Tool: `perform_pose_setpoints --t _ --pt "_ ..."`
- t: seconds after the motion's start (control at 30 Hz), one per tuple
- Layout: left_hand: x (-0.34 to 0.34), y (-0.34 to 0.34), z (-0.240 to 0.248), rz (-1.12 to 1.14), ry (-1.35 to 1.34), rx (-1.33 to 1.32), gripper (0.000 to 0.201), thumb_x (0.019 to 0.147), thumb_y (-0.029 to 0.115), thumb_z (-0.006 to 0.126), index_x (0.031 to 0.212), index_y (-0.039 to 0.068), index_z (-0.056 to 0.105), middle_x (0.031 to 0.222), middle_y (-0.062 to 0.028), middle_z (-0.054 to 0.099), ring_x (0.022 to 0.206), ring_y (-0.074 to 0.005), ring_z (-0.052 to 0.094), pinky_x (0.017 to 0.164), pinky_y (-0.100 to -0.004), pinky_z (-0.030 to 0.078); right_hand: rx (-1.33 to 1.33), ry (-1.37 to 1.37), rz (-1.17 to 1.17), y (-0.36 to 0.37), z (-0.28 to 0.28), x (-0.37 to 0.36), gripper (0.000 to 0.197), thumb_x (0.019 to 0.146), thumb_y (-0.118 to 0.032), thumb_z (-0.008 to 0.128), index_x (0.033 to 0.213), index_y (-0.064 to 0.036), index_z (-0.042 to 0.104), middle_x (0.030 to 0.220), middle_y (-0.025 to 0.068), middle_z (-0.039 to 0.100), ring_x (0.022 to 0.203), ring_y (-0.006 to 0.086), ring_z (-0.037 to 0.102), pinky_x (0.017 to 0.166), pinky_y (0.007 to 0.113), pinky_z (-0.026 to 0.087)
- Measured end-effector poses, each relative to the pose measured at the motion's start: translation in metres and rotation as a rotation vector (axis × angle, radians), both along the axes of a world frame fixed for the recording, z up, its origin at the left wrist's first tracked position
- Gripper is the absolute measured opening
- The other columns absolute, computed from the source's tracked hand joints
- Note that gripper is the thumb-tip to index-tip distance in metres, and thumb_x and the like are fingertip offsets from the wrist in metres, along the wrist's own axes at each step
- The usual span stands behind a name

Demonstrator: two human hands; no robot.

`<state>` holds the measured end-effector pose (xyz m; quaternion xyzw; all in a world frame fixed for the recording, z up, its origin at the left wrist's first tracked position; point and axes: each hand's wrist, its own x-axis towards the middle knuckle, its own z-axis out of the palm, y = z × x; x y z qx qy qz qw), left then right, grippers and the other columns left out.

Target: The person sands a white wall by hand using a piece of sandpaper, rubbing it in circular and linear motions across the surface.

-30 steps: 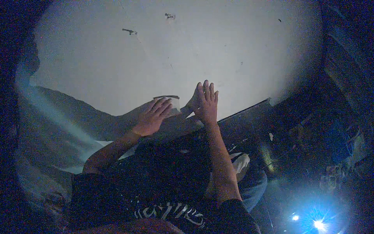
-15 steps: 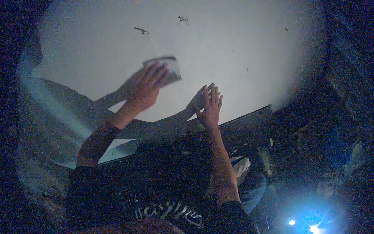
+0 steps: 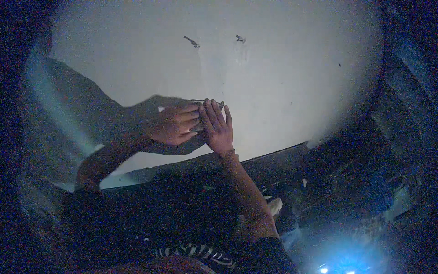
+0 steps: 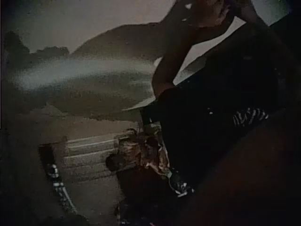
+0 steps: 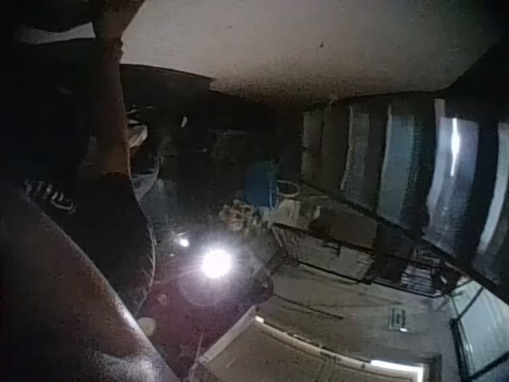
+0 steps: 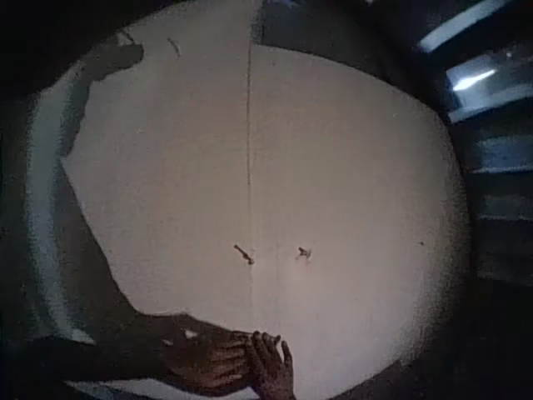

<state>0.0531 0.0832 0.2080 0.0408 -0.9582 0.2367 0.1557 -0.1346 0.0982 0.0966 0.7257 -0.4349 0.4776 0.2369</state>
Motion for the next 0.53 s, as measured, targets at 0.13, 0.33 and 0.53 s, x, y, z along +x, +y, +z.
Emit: perform_pose_setpoints --t 0.13,0.33,0.53 --pt "-0.009 -0.02 0.079 -0.225 0.326 -0.075 0.016 0.084 0.021 0.073 0.094 0.009 0.072 0.094 -0.0098 0.07 0.099 -0.0292 0.066 0.092 -0.0427 0.052 -0.142 0.122 0.063 0.004 0.006 -0.014 0.057 0.079 -0.009 0.065 0.135 -0.009 0.057 0.146 0.0126 0.052 0.137 0.028 0.048 0.116 0.054 0.028" --pt "-0.087 -0.041 0.187 -0.293 0.448 0.133 0.036 0.094 0.037 0.063 0.11 0.005 0.071 0.104 -0.0144 0.071 0.098 -0.0303 0.068 0.089 -0.04 0.052 -0.162 0.151 -0.017 -0.023 0.051 -0.012 0.051 0.083 -0.008 0.061 0.134 -0.008 0.057 0.144 0.0141 0.053 0.133 0.0326 0.051 0.112 0.054 0.035" --pt "-0.137 -0.073 0.213 -0.139 0.062 0.73 0.049 0.094 0.051 0.059 0.117 0.009 0.07 0.118 -0.0114 0.07 0.115 -0.0253 0.063 0.105 -0.0392 0.044 -0.062 0.109 0.028 -0.043 0.02 -0.018 0.052 0.086 -0.009 0.06 0.138 -0.0065 0.054 0.146 0.0188 0.049 0.136 0.0354 0.047 0.113 0.053 0.035"
